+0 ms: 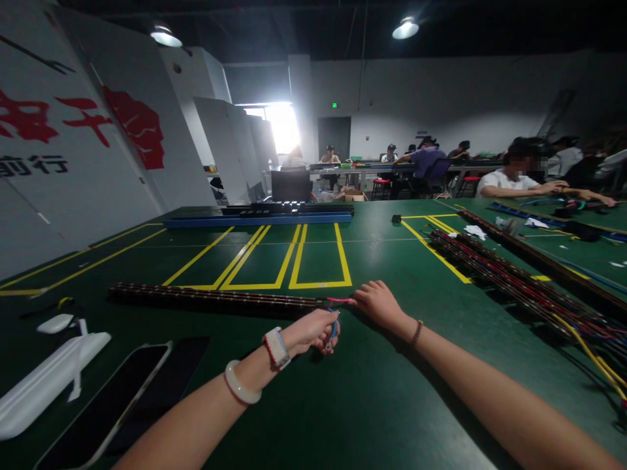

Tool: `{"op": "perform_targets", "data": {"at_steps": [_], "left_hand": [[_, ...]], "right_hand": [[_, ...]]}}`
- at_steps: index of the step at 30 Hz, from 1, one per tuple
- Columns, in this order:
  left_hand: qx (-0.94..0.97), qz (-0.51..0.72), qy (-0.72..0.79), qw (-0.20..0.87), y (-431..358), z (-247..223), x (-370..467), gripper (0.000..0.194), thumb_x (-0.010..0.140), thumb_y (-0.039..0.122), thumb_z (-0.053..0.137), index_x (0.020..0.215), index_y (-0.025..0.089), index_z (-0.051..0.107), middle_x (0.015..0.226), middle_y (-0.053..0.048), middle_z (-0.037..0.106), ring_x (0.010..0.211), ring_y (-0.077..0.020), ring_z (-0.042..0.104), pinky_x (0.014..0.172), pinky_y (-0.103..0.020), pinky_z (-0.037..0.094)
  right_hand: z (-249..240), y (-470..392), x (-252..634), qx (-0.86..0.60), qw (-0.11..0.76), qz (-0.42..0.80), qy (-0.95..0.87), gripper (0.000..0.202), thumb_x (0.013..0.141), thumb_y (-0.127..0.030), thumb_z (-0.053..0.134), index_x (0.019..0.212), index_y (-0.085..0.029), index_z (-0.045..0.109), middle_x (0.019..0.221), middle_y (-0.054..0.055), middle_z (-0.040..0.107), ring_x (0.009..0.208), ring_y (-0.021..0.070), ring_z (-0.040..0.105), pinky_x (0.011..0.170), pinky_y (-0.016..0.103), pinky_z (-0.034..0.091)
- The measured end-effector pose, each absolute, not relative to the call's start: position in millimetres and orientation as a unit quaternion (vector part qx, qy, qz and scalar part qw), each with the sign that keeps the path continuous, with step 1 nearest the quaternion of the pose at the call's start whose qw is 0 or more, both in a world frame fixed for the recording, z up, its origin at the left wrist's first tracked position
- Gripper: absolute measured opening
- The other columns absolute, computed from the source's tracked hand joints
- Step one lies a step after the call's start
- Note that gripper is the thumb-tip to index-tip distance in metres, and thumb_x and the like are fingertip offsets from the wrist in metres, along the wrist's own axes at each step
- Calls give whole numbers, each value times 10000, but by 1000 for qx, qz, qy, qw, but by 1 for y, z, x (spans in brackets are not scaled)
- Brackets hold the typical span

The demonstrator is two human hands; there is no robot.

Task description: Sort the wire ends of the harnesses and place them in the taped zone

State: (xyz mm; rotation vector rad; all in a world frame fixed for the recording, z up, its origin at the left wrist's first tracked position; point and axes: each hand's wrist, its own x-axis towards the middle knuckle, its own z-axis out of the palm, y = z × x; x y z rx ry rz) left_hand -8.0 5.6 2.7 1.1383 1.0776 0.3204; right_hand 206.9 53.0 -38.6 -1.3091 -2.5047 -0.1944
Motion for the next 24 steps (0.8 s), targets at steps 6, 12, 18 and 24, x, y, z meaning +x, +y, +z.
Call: {"op": "perform_targets", "data": {"at_steps": [6, 12, 18, 24], "left_hand": [[502, 159, 499, 689, 1, 6, 1, 485, 897, 535, 354, 872, 86, 536, 732, -124, 641, 505, -124, 587, 402, -167, 316], [528, 153, 481, 682, -7, 7, 6, 632, 863, 650, 312, 774, 66, 535, 687, -167, 642, 452, -139, 579, 326, -166, 291], [545, 175, 386, 723, -9, 1, 8, 511, 837, 624, 426, 779, 117, 467, 649, -110, 629, 473, -162, 599, 330, -177, 358], [527, 172, 299, 777, -6, -8, 4, 441, 875, 490, 432, 688, 96, 501, 619, -105, 617, 419, -118, 560, 309, -146, 278]], "right_hand": [[-37, 52, 208, -462, 156, -72, -870, 422, 948, -490, 373, 800, -185, 624, 774, 51, 583, 770, 176, 453, 730, 314, 235], [-39, 54, 208, -479, 162, -70, -860, 389, 936, -484, 410, 798, -189, 623, 785, 48, 591, 782, 178, 463, 734, 314, 240], [-34, 52, 205, -490, 177, -17, -853, 327, 930, -446, 454, 861, -180, 632, 837, 61, 592, 820, 177, 489, 763, 309, 284], [-29, 39, 198, -445, 208, 104, -865, 390, 852, -521, 539, 1064, -198, 590, 1037, 73, 578, 995, 200, 493, 903, 349, 291]]}}
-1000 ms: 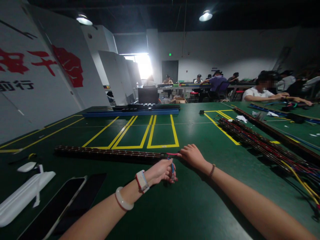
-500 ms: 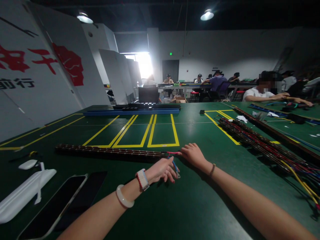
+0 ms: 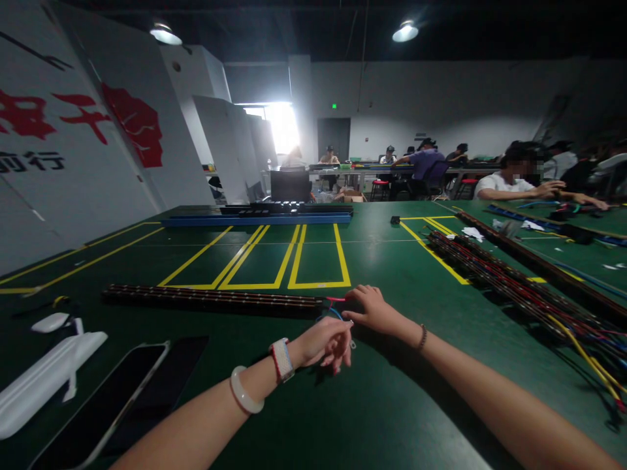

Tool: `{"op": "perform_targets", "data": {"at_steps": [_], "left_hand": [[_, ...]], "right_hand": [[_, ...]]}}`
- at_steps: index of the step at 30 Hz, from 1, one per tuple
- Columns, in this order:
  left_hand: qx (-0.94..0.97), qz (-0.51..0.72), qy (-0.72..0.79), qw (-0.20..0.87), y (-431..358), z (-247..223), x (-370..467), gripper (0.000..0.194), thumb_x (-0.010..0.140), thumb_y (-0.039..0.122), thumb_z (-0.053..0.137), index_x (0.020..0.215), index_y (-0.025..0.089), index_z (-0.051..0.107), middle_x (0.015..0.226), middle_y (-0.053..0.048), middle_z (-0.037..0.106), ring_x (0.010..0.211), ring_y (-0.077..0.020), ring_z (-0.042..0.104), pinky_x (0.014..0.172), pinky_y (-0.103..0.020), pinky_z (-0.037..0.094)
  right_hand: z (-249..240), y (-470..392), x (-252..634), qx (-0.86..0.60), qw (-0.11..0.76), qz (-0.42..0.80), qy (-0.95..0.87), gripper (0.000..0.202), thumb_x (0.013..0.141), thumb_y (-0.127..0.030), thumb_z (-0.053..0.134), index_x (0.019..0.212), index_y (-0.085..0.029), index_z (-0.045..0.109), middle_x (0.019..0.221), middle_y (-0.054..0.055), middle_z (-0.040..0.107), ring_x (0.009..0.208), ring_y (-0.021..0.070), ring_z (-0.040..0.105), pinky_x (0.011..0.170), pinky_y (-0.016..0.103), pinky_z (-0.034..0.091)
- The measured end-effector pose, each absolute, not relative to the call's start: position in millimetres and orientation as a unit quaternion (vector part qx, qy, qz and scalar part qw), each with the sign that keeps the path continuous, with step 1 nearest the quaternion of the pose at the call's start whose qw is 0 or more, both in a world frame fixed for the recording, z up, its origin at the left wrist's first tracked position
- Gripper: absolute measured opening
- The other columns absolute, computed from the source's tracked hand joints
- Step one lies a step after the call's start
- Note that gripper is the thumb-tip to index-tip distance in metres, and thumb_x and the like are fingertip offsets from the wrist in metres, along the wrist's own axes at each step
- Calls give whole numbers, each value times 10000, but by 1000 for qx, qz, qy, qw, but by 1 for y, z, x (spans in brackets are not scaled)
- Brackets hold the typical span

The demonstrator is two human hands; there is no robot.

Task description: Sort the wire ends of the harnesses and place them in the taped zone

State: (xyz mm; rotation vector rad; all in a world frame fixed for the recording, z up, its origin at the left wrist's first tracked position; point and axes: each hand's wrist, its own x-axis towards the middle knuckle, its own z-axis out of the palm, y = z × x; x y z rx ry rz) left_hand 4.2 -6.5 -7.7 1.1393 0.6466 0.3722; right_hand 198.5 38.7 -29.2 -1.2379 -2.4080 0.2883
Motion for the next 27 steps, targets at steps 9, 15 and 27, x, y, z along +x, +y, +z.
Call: {"op": "perform_targets", "data": {"at_steps": [9, 15, 27], "left_hand": [[489, 152, 272, 814, -9, -14, 2, 468, 878, 505, 403, 690, 94, 523, 634, -117, 621, 439, -138, 574, 321, -165, 313], [394, 174, 351, 831, -5, -15, 7, 516, 914, 547, 318, 915, 82, 544, 764, -132, 633, 596, -168, 630, 493, -243, 485], [279, 327, 317, 845, -9, -13, 18, 309, 946, 395, 392, 942, 114, 520, 864, -114, 643, 779, -193, 655, 827, -385, 488]], "right_hand": [[-30, 31, 192, -466, 222, 131, -847, 443, 694, -424, 724, 1054, -195, 605, 1024, 69, 571, 973, 221, 465, 859, 342, 299], [-25, 31, 188, -446, 274, 49, -851, 81, 764, -194, 673, 844, -198, 663, 827, 26, 593, 837, 166, 472, 790, 309, 278], [-27, 18, 185, -261, 212, -210, -918, 124, 879, -203, 539, 862, -139, 643, 802, 61, 542, 772, 176, 406, 798, 336, 317]]}}
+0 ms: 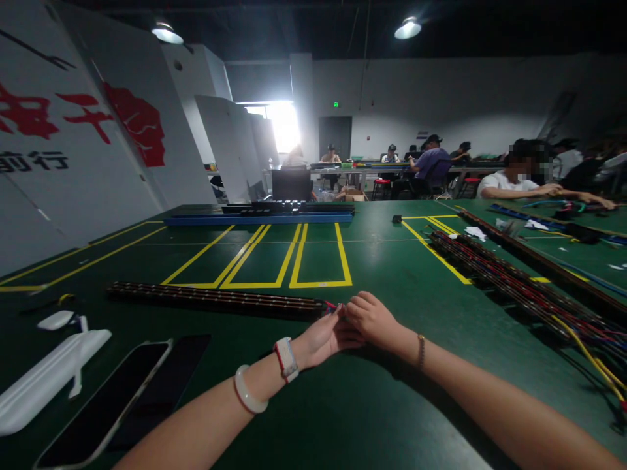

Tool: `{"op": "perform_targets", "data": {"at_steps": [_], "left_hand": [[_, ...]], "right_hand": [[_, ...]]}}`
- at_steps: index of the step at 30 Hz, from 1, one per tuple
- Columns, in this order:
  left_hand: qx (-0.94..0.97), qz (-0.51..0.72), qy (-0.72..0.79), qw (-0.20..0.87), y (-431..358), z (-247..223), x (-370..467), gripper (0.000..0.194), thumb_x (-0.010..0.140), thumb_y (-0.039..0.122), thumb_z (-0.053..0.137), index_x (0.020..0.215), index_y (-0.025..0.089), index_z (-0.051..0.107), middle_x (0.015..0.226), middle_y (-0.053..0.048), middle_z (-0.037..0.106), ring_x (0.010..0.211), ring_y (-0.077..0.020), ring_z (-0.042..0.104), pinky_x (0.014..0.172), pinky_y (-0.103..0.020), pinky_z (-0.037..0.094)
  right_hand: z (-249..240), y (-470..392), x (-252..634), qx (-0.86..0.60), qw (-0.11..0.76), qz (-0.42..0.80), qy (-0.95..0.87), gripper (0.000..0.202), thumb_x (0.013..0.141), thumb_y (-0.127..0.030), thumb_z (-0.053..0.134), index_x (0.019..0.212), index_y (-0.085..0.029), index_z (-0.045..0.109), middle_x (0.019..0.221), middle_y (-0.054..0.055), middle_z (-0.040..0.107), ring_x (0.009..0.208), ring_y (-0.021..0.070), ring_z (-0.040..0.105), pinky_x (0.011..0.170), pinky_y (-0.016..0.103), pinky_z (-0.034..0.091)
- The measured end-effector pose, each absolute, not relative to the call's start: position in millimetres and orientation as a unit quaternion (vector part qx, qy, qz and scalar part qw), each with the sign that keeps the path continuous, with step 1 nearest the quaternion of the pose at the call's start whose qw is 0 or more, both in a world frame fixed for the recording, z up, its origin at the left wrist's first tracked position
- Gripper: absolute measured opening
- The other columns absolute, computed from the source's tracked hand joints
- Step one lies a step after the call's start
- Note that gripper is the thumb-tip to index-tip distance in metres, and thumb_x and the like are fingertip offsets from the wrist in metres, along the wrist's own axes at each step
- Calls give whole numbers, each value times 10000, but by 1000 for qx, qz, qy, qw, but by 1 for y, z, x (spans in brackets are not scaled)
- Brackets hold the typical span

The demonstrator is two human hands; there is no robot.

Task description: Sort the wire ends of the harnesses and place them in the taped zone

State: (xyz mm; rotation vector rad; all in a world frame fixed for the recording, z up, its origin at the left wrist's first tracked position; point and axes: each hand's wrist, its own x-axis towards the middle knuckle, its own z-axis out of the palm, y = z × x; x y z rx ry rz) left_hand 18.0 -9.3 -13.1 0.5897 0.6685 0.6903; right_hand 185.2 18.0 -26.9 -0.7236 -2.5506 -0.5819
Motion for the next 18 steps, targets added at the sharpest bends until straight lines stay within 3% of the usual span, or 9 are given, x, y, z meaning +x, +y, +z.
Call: {"op": "perform_targets", "data": {"at_steps": [6, 11, 18], "left_hand": [[256, 352, 332, 837, -10, -14, 22, 244, 954, 311, 396, 887, 113, 521, 825, -91, 632, 748, -158, 638, 793, -330, 487], [240, 370, 388, 809, -10, -10, 23, 189, 958, 243, 383, 868, 125, 500, 750, -43, 594, 670, -115, 596, 647, -245, 465], [278, 342, 385, 811, -9, -12, 20, 260, 971, 306, 341, 904, 110, 497, 758, -56, 582, 617, -103, 571, 519, -193, 364]], "right_hand": [[-11, 14, 183, -256, 129, -177, -941, 100, 856, -210, 568, 853, -142, 641, 861, 68, 554, 816, 189, 421, 797, 342, 323], [3, 9, 178, -299, 79, -131, -942, 172, 885, -211, 496, 818, -150, 642, 820, 89, 541, 809, 196, 439, 774, 351, 321], [14, 12, 184, -371, 129, -27, -919, 190, 885, -323, 536, 932, -194, 667, 842, 69, 598, 817, 183, 502, 779, 337, 315]]}}
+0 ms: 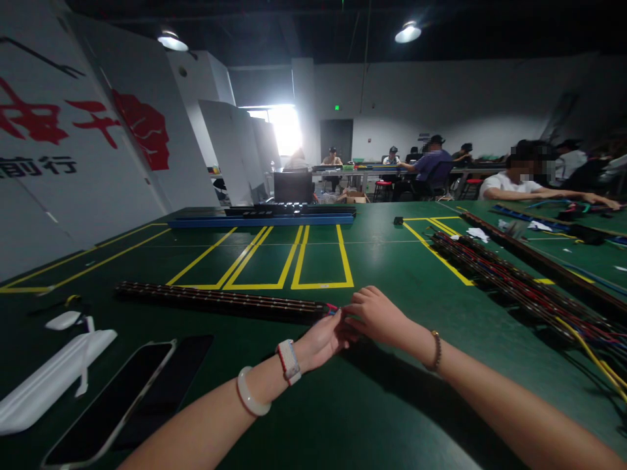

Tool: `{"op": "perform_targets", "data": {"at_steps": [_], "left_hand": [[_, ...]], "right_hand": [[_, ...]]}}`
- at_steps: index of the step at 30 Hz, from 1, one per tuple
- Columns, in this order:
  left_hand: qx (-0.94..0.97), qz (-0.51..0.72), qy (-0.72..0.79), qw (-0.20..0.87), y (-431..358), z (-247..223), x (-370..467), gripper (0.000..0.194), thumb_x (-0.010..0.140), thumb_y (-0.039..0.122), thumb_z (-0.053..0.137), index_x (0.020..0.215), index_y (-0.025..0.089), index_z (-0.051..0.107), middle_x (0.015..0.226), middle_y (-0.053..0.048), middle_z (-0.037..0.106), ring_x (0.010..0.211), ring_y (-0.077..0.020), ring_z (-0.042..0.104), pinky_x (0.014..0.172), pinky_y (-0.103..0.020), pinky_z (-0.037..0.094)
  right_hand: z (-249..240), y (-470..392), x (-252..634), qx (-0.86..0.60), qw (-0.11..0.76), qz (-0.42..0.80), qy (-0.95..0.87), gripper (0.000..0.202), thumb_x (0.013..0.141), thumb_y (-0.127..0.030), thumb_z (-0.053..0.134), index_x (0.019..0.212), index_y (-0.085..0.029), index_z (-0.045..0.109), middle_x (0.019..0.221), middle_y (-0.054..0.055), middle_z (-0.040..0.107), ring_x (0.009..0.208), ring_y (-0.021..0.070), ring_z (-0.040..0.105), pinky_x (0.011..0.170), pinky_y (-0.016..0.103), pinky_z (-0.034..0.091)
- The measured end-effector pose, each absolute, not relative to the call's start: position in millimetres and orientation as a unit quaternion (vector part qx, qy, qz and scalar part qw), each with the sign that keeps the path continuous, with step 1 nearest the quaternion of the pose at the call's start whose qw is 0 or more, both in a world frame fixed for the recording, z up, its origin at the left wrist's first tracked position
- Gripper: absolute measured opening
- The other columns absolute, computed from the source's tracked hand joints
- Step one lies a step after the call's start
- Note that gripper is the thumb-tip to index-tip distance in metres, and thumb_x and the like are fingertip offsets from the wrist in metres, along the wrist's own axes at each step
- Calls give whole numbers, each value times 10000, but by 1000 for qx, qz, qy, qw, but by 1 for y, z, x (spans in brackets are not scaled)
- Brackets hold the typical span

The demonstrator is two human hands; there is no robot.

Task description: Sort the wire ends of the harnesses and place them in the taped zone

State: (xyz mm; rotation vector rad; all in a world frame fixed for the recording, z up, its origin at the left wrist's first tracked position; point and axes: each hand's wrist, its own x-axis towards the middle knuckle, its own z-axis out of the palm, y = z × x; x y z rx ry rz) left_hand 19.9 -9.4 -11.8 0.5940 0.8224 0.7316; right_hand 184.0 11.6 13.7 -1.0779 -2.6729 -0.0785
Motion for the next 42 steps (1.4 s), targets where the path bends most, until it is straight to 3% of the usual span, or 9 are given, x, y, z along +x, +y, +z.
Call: {"op": "perform_targets", "data": {"at_steps": [4, 8, 20, 27, 32, 36, 42], "left_hand": [[276, 327, 375, 822, -9, -12, 18, 300, 967, 351, 351, 938, 97, 510, 759, -59, 578, 570, -80, 539, 501, -178, 332], [302, 318, 389, 810, -9, -13, 16, 368, 966, 390, 331, 876, 79, 507, 806, -109, 604, 592, -86, 544, 545, -184, 363], [315, 279, 395, 817, -5, -17, 13, 388, 953, 422, 339, 783, 102, 480, 704, -72, 566, 475, -48, 420, 432, -173, 174], [319, 284, 394, 813, -5, -15, 14, 384, 951, 420, 351, 789, 97, 481, 703, -74, 569, 460, -43, 410, 430, -170, 187], [319, 314, 392, 803, -7, -18, 15, 350, 946, 403, 387, 989, 79, 509, 939, -127, 608, 574, -65, 527, 478, -171, 314], [344, 340, 396, 780, -8, -23, 16, 327, 932, 389, 427, 1073, 101, 486, 1053, -145, 594, 617, -82, 577, 467, -174, 323], [359, 319, 439, 760, -8, -13, 15, 318, 951, 385, 366, 976, 94, 493, 907, -120, 611, 493, -52, 498, 390, -166, 230]], "right_hand": [[4, 22, 192, -410, 109, 38, -905, 297, 918, -404, 480, 890, -178, 670, 820, 64, 635, 771, 171, 547, 744, 315, 320], [-12, 37, 199, -387, 113, 87, -911, 283, 941, -360, 455, 839, -190, 657, 806, 27, 652, 766, 144, 563, 745, 285, 309], [-29, 57, 203, -475, 193, -4, -859, 348, 888, -513, 493, 867, -227, 691, 843, 39, 656, 815, 176, 517, 791, 324, 253], [-40, 64, 204, -477, 207, -17, -854, 360, 881, -531, 485, 871, -241, 696, 826, 34, 643, 804, 170, 492, 789, 319, 252], [-38, 54, 206, -475, 234, -16, -848, 361, 902, -502, 469, 849, -213, 679, 802, 37, 631, 809, 167, 481, 815, 320, 259], [-39, 53, 206, -471, 236, -16, -850, 364, 916, -487, 455, 836, -206, 672, 803, 46, 627, 813, 167, 482, 822, 321, 261], [-42, 51, 205, -465, 241, -17, -852, 370, 916, -492, 451, 836, -207, 673, 791, 44, 622, 798, 166, 479, 821, 313, 265]]}}
